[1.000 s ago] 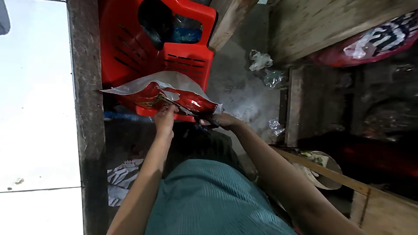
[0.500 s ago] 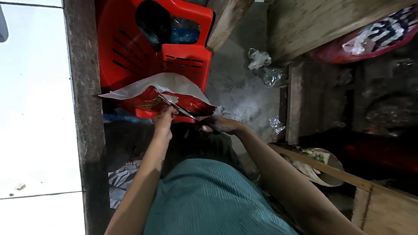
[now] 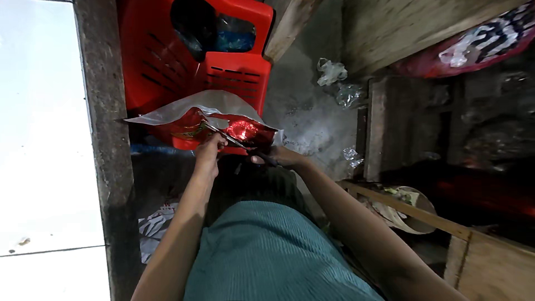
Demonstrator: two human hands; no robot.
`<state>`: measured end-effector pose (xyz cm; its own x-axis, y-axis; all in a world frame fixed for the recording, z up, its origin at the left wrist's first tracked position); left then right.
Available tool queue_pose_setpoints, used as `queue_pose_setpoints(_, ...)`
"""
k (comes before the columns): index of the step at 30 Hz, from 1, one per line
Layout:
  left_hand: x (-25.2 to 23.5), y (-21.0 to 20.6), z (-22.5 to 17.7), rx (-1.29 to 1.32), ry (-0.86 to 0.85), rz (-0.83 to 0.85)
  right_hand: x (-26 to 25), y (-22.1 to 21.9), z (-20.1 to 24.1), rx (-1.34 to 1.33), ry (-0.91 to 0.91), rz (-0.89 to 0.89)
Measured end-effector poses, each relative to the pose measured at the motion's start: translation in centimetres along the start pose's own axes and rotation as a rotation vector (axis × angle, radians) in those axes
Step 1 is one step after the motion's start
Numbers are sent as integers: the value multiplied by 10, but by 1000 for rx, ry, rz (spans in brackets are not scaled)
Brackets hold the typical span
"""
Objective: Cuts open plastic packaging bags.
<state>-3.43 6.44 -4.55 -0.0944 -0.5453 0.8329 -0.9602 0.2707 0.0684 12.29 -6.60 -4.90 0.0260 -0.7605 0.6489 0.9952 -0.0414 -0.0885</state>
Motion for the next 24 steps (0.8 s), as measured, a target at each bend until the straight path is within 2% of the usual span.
queue_pose_setpoints(6,-4,1,-1,-19,40,54,1,2,-2,-50,-46,-71)
queue_pose_setpoints(11,-10,2,-1,-29,71,128,2,5,6,-91,-50,-48)
queue_pose_setpoints(20,-4,4,-2,-8,65,56,-5,-1,3,65,9,77)
queue_pose_setpoints(24,-3,7,-2,-27,77,50,-1,-3,10,59,-4,28)
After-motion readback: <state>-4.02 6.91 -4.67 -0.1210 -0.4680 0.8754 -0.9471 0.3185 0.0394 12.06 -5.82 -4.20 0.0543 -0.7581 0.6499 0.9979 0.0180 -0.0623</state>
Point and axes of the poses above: each hand's wrist, its own x-axis away from the middle knuckle, its own y-axis out of the back of the hand, z = x × y, the point moved 4 cm from there along -x, towards the middle knuckle, and after that the axes turned 4 degrees about -z, right-handed, at the moved point
